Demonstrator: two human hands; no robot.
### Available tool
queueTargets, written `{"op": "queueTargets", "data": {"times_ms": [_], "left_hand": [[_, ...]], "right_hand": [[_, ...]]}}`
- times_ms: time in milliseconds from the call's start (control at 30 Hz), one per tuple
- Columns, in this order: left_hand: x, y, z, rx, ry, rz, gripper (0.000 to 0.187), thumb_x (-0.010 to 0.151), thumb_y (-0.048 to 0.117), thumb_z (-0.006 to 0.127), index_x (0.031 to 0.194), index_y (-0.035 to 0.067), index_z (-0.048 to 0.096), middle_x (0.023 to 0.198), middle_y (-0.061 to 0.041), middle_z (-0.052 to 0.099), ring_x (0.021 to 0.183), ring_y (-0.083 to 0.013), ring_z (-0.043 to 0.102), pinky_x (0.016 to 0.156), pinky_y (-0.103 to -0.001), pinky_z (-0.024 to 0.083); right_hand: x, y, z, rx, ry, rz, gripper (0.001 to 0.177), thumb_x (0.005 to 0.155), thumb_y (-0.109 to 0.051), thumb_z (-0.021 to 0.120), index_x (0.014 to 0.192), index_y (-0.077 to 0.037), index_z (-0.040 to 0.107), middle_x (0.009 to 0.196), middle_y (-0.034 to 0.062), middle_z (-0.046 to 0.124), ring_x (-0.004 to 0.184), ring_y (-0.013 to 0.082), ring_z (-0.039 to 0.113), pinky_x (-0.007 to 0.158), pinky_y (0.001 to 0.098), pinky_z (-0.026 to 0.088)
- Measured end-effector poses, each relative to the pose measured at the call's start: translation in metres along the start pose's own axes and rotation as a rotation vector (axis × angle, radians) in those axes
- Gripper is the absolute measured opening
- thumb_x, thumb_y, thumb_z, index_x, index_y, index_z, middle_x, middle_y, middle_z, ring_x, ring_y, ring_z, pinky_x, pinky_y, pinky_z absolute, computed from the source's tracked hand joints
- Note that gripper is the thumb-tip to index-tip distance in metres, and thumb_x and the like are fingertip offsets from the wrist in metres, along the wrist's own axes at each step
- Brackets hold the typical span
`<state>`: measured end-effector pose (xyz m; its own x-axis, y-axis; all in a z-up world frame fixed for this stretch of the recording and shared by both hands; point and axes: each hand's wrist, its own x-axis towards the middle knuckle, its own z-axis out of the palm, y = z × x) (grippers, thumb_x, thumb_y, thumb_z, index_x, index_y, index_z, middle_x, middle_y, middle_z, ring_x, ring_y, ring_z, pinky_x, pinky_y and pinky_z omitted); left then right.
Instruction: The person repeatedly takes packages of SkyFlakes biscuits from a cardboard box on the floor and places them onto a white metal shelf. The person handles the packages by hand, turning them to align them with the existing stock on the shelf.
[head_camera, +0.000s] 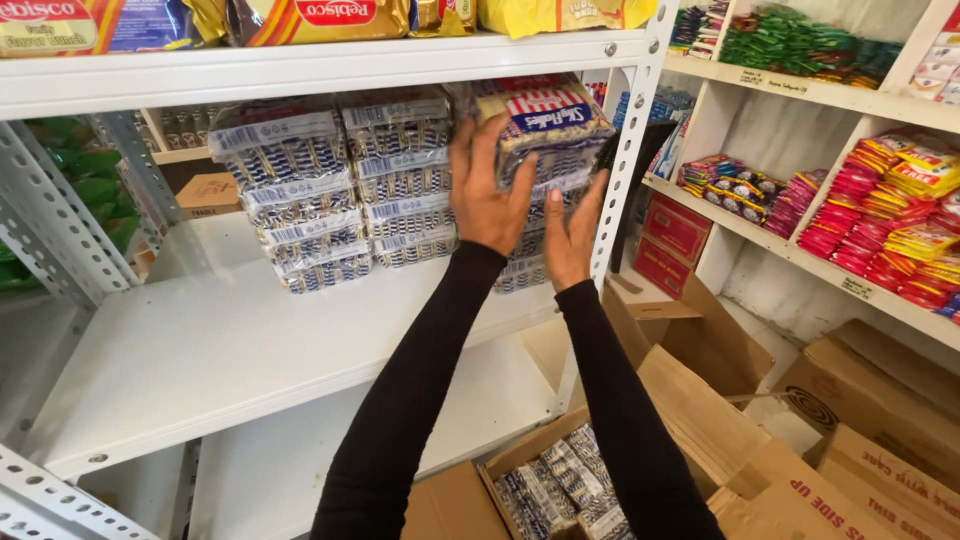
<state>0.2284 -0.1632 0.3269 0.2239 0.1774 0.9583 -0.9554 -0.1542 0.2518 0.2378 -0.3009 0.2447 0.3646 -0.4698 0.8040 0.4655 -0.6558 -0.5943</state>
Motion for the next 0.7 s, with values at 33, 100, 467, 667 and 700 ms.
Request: {"op": "queueTargets", "data": {"times_ms": [33, 100, 467, 667, 700], "left_hand": [[0.0, -0.001, 0.002, 0.001, 0.0, -0.002, 0.055, 0.092, 0.015, 0.08, 0.141, 0.017, 0.057, 0.148, -0.023, 0.051, 0.139, -0.0395, 0.053, 0.112, -0.045, 0.051], [0.0, -0.002, 0.006, 0.126, -0.047, -0.005, 0.054, 0.094, 0.027, 0.078, 0.142, 0.02, 0.055, 0.148, -0.018, 0.054, 0.132, -0.0391, 0.061, 0.101, -0.046, 0.057], [0.006, -0.019, 0.006, 0.34, -0.111, -0.078, 0.052, 0.094, 0.05, 0.073, 0.131, 0.019, 0.054, 0.13, -0.013, 0.059, 0.088, -0.0389, 0.072, 0.065, -0.049, 0.058], [0.01, -0.026, 0.01, 0.339, -0.131, -0.084, 0.057, 0.09, 0.051, 0.076, 0.131, 0.017, 0.054, 0.13, -0.017, 0.057, 0.095, -0.0415, 0.071, 0.07, -0.051, 0.058], [0.01, -0.026, 0.008, 0.322, -0.167, -0.094, 0.06, 0.089, 0.05, 0.078, 0.133, 0.016, 0.055, 0.131, -0.018, 0.057, 0.099, -0.0419, 0.07, 0.074, -0.05, 0.058]], "right_hand": [[0.0, 0.001, 0.0, -0.001, -0.002, 0.001, 0.089, 0.108, -0.052, 0.048, 0.162, 0.008, 0.01, 0.171, 0.0313, 0.013, 0.161, 0.0408, 0.016, 0.131, 0.0447, 0.012], [0.001, 0.004, -0.001, 0.103, -0.016, 0.003, 0.092, 0.106, -0.053, 0.05, 0.162, 0.008, 0.008, 0.17, 0.0314, 0.011, 0.159, 0.0392, 0.017, 0.129, 0.0425, 0.014], [0.018, 0.013, 0.02, 0.145, 0.11, 0.061, 0.074, 0.108, -0.05, 0.048, 0.159, 0.001, 0.031, 0.161, 0.0256, 0.037, 0.151, 0.0355, 0.037, 0.125, 0.0439, 0.029], [0.023, 0.008, 0.017, 0.212, 0.113, 0.052, 0.074, 0.109, -0.05, 0.047, 0.159, 0.002, 0.029, 0.163, 0.0261, 0.035, 0.152, 0.0368, 0.036, 0.125, 0.0434, 0.029], [0.023, 0.011, 0.019, 0.184, 0.105, 0.02, 0.076, 0.11, -0.05, 0.045, 0.162, 0.002, 0.024, 0.167, 0.0263, 0.029, 0.156, 0.0368, 0.03, 0.127, 0.0433, 0.024]]}}
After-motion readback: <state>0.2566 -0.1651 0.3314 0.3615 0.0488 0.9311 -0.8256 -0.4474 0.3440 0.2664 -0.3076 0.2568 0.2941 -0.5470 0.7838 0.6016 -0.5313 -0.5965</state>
